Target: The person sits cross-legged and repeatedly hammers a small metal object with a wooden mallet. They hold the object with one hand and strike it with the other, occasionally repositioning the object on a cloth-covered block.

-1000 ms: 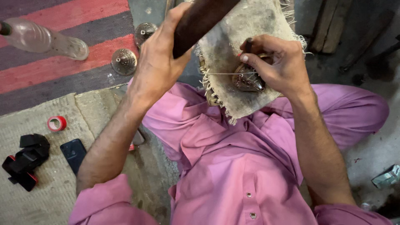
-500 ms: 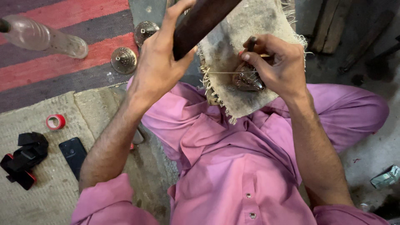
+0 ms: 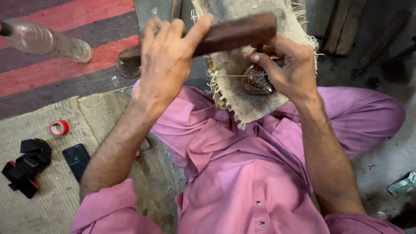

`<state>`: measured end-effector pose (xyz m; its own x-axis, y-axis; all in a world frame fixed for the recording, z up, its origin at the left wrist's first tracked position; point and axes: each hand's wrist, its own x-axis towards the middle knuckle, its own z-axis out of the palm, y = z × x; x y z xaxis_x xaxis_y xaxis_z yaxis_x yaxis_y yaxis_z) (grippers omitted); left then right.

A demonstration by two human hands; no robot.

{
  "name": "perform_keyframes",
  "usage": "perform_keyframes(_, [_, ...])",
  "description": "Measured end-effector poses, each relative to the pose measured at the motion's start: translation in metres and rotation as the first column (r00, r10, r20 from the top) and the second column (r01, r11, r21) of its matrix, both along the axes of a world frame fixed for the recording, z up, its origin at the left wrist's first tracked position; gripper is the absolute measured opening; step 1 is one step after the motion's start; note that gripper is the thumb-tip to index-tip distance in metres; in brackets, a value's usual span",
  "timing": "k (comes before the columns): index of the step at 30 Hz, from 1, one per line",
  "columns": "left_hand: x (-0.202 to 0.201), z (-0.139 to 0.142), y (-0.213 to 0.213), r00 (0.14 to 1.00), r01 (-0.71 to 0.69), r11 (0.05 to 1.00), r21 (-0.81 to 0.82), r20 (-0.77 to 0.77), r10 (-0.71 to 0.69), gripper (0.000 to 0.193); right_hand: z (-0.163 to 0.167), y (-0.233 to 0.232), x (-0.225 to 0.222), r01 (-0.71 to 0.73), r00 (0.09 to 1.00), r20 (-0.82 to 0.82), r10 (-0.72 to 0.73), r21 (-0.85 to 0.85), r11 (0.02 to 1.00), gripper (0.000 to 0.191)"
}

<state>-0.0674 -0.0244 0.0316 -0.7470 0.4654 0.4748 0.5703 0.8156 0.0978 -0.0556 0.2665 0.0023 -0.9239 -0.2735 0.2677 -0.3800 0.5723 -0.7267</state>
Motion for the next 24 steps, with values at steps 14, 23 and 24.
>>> perform_keyframes(14, [-0.004, 0.003, 0.000, 0.994, 0.023, 0.996, 0.090, 0.108, -0.032, 0.072, 0.012, -0.006, 0.003, -0.039, 0.998, 0.041, 0.045, -0.130, 0.991, 0.022])
perform_keyframes(23, [-0.006, 0.012, 0.004, 0.966, 0.097, 0.930, 0.354, 0.191, -0.174, 0.065, 0.014, -0.008, 0.003, -0.045, 0.995, 0.077, 0.059, -0.180, 0.983, 0.018])
perform_keyframes(24, [-0.005, 0.012, 0.005, 0.936, 0.122, 0.853, 0.507, 0.228, -0.269, 0.064, 0.014, -0.007, 0.003, -0.061, 0.994, 0.072, 0.077, -0.202, 0.977, 0.018])
